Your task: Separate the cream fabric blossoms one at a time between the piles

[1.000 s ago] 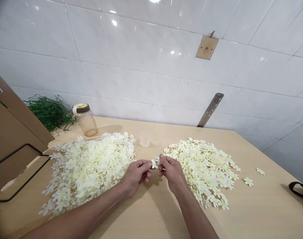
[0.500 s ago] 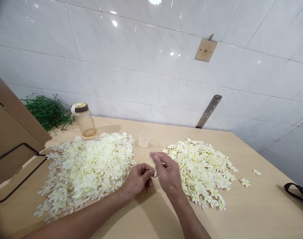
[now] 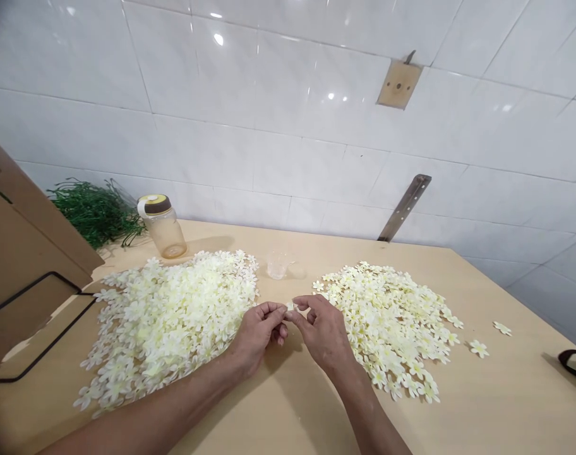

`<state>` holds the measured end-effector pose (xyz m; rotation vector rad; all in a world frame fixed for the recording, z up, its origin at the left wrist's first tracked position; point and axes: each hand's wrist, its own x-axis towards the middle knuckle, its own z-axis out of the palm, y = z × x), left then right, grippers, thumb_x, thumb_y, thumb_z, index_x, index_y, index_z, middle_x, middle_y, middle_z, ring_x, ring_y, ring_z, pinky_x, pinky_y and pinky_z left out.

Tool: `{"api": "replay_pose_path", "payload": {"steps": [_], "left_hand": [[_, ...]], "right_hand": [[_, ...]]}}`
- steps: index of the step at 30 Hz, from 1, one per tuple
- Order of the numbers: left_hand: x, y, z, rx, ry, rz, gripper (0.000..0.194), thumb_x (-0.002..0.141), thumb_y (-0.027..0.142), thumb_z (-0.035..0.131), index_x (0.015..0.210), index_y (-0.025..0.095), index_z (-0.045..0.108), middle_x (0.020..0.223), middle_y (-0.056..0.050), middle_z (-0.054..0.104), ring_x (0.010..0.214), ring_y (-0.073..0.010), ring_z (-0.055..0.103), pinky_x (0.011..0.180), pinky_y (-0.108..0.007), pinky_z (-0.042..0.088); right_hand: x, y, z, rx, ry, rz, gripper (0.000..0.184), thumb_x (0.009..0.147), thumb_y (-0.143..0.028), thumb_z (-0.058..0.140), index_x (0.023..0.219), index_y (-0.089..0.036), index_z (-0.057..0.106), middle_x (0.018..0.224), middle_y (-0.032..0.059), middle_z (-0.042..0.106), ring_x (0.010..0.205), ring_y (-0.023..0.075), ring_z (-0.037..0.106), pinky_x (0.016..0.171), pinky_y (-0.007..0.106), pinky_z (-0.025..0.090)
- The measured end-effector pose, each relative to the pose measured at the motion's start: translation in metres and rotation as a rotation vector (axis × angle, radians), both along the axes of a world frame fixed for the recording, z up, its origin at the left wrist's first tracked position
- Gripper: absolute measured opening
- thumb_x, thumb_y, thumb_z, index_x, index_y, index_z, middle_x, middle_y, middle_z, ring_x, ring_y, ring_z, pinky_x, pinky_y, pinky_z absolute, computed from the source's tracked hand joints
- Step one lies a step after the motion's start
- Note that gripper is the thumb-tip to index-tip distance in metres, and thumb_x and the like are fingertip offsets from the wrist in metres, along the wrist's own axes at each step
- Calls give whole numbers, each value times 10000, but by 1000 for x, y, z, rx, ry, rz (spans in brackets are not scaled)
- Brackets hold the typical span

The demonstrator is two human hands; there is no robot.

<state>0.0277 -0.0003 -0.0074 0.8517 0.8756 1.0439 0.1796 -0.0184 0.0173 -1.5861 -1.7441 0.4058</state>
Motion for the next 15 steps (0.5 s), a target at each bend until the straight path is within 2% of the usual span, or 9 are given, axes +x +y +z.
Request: {"api": "replay_pose_path", "payload": {"steps": [5, 8, 15], "left_hand": [[1, -3, 3, -18, -42, 2, 252, 758, 347, 681, 774, 101, 632, 678, -63, 648, 465, -82, 506, 446, -206, 395], [1, -3, 4, -27, -41, -2, 246, 749, 339, 688, 766, 98, 638, 661, -58, 639, 467, -83, 507, 447, -206, 395], [0, -2, -3, -31, -69, -36, 261, 755, 349, 697, 790, 95, 653, 607, -41, 618, 458, -78, 493, 462, -205, 390]], "right_hand": [[-2, 1, -7, 71, 52, -76, 251, 809, -401, 660, 984, -221, 668, 873, 39, 665, 591, 135, 557, 533, 258, 477], [-3, 1, -5, 127, 33, -27, 183, 836, -380, 632, 907, -218, 679, 891, 50, 666, 600, 136, 553, 545, 260, 476], [-1, 1, -4, 40, 85, 54, 204, 852, -397, 623, 906, -234, 732, 906, 52, 698, 667, 157, 618, 580, 261, 503]]}}
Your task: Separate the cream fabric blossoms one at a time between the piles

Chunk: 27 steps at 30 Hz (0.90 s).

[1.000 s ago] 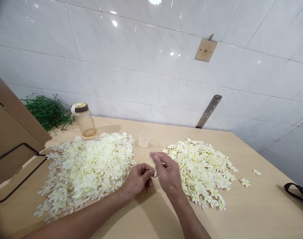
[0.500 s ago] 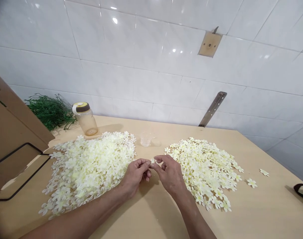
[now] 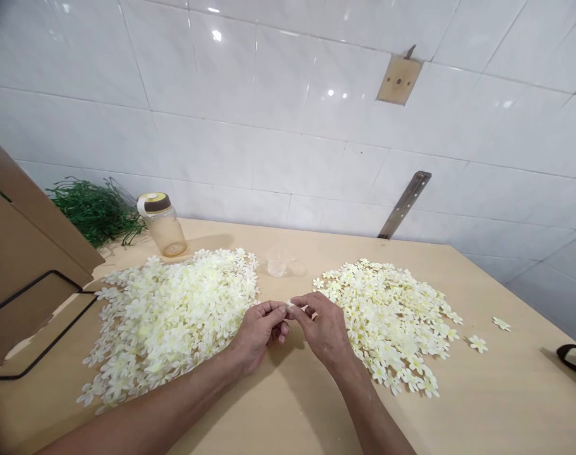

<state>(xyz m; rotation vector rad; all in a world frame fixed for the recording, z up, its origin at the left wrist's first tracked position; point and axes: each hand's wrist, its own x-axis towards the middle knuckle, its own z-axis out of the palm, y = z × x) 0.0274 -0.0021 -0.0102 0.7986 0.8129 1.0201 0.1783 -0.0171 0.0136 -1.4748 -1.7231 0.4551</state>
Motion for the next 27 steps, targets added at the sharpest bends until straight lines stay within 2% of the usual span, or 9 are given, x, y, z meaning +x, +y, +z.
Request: {"api": "replay_pose_path", "payload": {"steps": [5, 10, 18, 24, 27], "left_hand": [[-1, 1, 1, -24, -46, -6, 271, 750, 352, 706, 788, 88, 663, 664, -56, 632, 482, -77, 507, 460, -204, 391], [-1, 1, 5, -67, -106, 2, 261, 724, 331, 735, 777, 88, 655, 790, -79, 651, 513, -81, 534, 450, -208, 404], [-1, 2, 5, -59, -82, -1, 241, 719, 302, 746, 789, 84, 670, 778, -82, 661, 505, -74, 523, 456, -210, 409], [-1, 3, 6, -44, -68, 0, 300, 671, 328, 796, 802, 87, 674, 780, -82, 673, 509, -76, 528, 457, -212, 408], [-1, 3, 7, -58, -53, 10, 317, 648, 337, 812, 786, 90, 669, 671, -46, 638, 493, -79, 519, 453, -211, 402]], "right_hand": [[-2, 0, 1, -138, 100, -24, 295, 837, -496, 615, 842, -232, 749, 814, 54, 722, 718, 195, 658, 551, 255, 503], [-6, -2, 3, -129, 73, -90, 353, 841, -536, 584, 788, -220, 734, 785, 48, 731, 630, 181, 650, 532, 253, 480], [-8, -1, 4, -112, -27, -147, 420, 884, -535, 495, 716, -198, 682, 572, 20, 651, 544, 172, 604, 522, 247, 433], [-10, -1, 4, -156, 92, -112, 405, 884, -522, 504, 691, -193, 639, 562, 3, 609, 478, 145, 558, 513, 245, 440], [-11, -2, 7, -178, 155, -117, 380, 856, -523, 548, 704, -190, 649, 573, 10, 633, 467, 148, 563, 506, 248, 443]]}}
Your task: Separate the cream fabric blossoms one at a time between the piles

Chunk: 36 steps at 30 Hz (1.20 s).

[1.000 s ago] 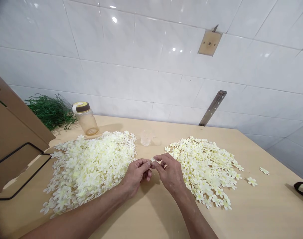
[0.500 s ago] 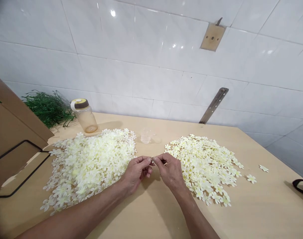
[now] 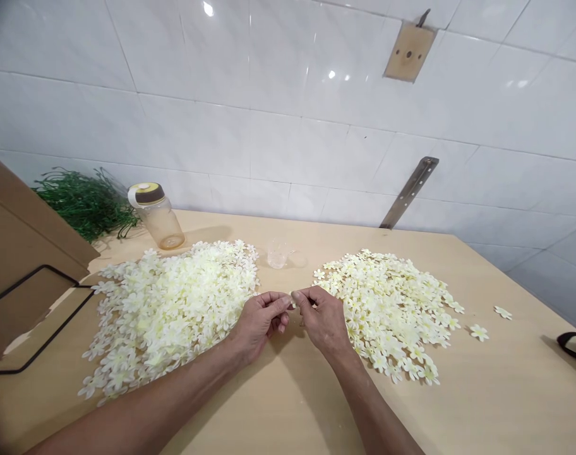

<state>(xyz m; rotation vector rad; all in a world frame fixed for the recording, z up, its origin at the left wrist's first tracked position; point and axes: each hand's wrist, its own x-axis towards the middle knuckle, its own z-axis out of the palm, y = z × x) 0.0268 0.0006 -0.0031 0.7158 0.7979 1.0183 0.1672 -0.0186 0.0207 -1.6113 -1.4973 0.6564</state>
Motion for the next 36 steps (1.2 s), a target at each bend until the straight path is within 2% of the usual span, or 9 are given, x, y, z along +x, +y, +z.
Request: {"api": "replay_pose_path", "payload": {"steps": [2, 6, 9, 14, 20, 23, 29, 36], "left_hand": [[0, 0, 1, -4, 15, 0, 315, 653, 339, 808, 789, 92, 667, 627, -30, 617, 487, -82, 517, 454, -210, 401], [1, -2, 2, 4, 38, 0, 307, 665, 336, 796, 795, 90, 666, 681, -55, 647, 485, -78, 513, 461, -213, 406], [0, -2, 1, 11, 36, -13, 301, 688, 346, 780, 789, 87, 666, 660, -57, 638, 491, -82, 512, 466, -213, 405], [-1, -1, -4, 29, -30, -42, 300, 733, 372, 744, 784, 87, 664, 774, -94, 666, 542, -92, 542, 481, -215, 410], [-2, 2, -1, 4, -14, -15, 311, 726, 391, 744, 734, 95, 649, 570, -39, 596, 483, -89, 499, 474, -217, 387], [-3, 1, 3, -16, -5, -17, 303, 725, 387, 738, 708, 101, 639, 527, -26, 577, 457, -84, 491, 468, -215, 372], [-1, -1, 2, -10, 3, -16, 271, 730, 360, 725, 703, 107, 630, 550, -32, 592, 452, -84, 495, 464, -217, 383], [0, -1, 2, -23, -22, -20, 308, 687, 385, 762, 721, 107, 633, 721, -87, 665, 510, -92, 541, 459, -212, 406]], "right_hand": [[-1, 0, 2, -19, 29, -12, 377, 840, -535, 566, 716, -191, 659, 546, 7, 631, 463, 156, 568, 496, 250, 442], [-2, -1, 1, -21, 49, -22, 419, 852, -572, 530, 688, -200, 634, 480, -6, 588, 458, 165, 578, 490, 252, 453], [-3, -1, 0, -36, 72, -19, 442, 863, -586, 503, 670, -203, 608, 509, 0, 603, 463, 163, 595, 490, 253, 468], [-6, -1, -1, -52, 104, -26, 422, 847, -582, 533, 711, -195, 634, 553, 16, 632, 494, 179, 621, 504, 269, 503], [-4, -1, -3, -42, 181, 85, 356, 829, -524, 595, 845, -186, 708, 789, 65, 729, 677, 211, 690, 662, 320, 580], [-1, 0, -3, -64, 218, 75, 351, 786, -516, 651, 868, -181, 709, 837, 74, 739, 695, 216, 699, 668, 327, 590], [-1, 0, 0, -36, 56, 16, 342, 819, -521, 606, 779, -194, 697, 667, 40, 702, 609, 201, 678, 596, 292, 559], [-4, -2, -1, -20, 29, 21, 379, 862, -547, 524, 790, -202, 663, 691, 52, 710, 615, 217, 694, 592, 300, 568]]}}
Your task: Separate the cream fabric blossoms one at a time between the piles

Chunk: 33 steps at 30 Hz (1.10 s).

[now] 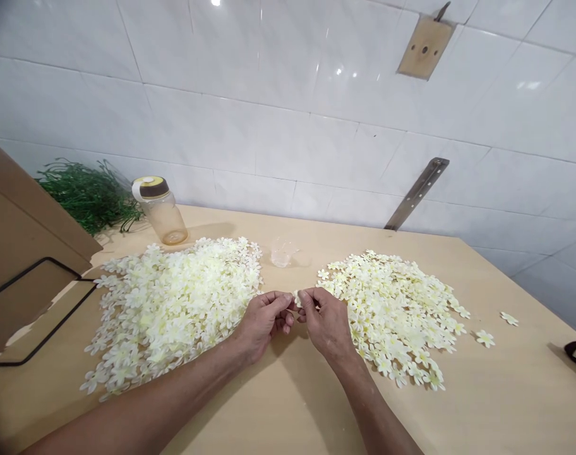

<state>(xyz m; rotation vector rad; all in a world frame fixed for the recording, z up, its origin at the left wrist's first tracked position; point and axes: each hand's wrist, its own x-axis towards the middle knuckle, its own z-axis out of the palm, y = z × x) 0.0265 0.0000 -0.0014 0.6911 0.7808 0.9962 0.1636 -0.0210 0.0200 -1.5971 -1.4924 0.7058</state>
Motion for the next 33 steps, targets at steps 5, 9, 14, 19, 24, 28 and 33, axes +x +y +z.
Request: {"api": "replay_pose_path", "payload": {"steps": [5, 9, 14, 19, 24, 28, 33], "left_hand": [[0, -2, 1, 39, 31, -3, 337, 665, 377, 796, 782, 103, 640, 633, -62, 640, 510, -102, 541, 462, -215, 416], [0, -2, 0, 57, 66, -3, 316, 687, 371, 780, 786, 100, 649, 641, -63, 643, 511, -103, 539, 462, -219, 421], [-1, -1, 0, 64, 43, -33, 311, 699, 378, 772, 776, 96, 667, 713, -89, 667, 532, -96, 540, 473, -215, 418], [-2, 2, -1, 52, 35, -11, 297, 717, 371, 751, 746, 89, 663, 632, -65, 638, 485, -85, 513, 462, -214, 394], [-2, 3, 1, 61, 78, 2, 282, 737, 361, 723, 749, 88, 652, 543, -30, 596, 427, -72, 481, 444, -203, 365], [-1, 2, 0, 96, 151, 15, 264, 760, 358, 692, 753, 100, 636, 534, -27, 603, 404, -78, 478, 426, -204, 382], [2, 3, -3, 133, 261, 30, 230, 762, 343, 673, 729, 121, 622, 505, -13, 592, 372, -90, 479, 390, -207, 401]], "right_hand": [[0, 1, -1, -23, 5, -44, 385, 850, -552, 540, 770, -197, 665, 669, 48, 711, 610, 213, 692, 591, 292, 555], [-1, 0, 3, -8, -71, -67, 408, 864, -558, 516, 721, -203, 657, 580, 30, 681, 564, 201, 670, 573, 281, 525], [-2, -1, 3, -17, -45, -58, 428, 873, -575, 493, 695, -211, 628, 547, 22, 664, 527, 195, 657, 541, 272, 514], [4, 2, -1, -12, 22, 48, 387, 863, -540, 529, 788, -202, 700, 724, 58, 734, 655, 223, 702, 633, 306, 567], [12, 3, -2, -18, 22, 109, 309, 841, -475, 584, 886, -217, 749, 793, 50, 752, 715, 223, 717, 674, 310, 577], [11, 0, 1, 27, -115, 75, 316, 854, -445, 544, 786, -216, 750, 703, 38, 734, 651, 211, 698, 590, 279, 544], [6, -3, 4, 77, -255, 28, 340, 850, -392, 520, 641, -201, 708, 571, 12, 683, 570, 170, 654, 509, 226, 474]]}}
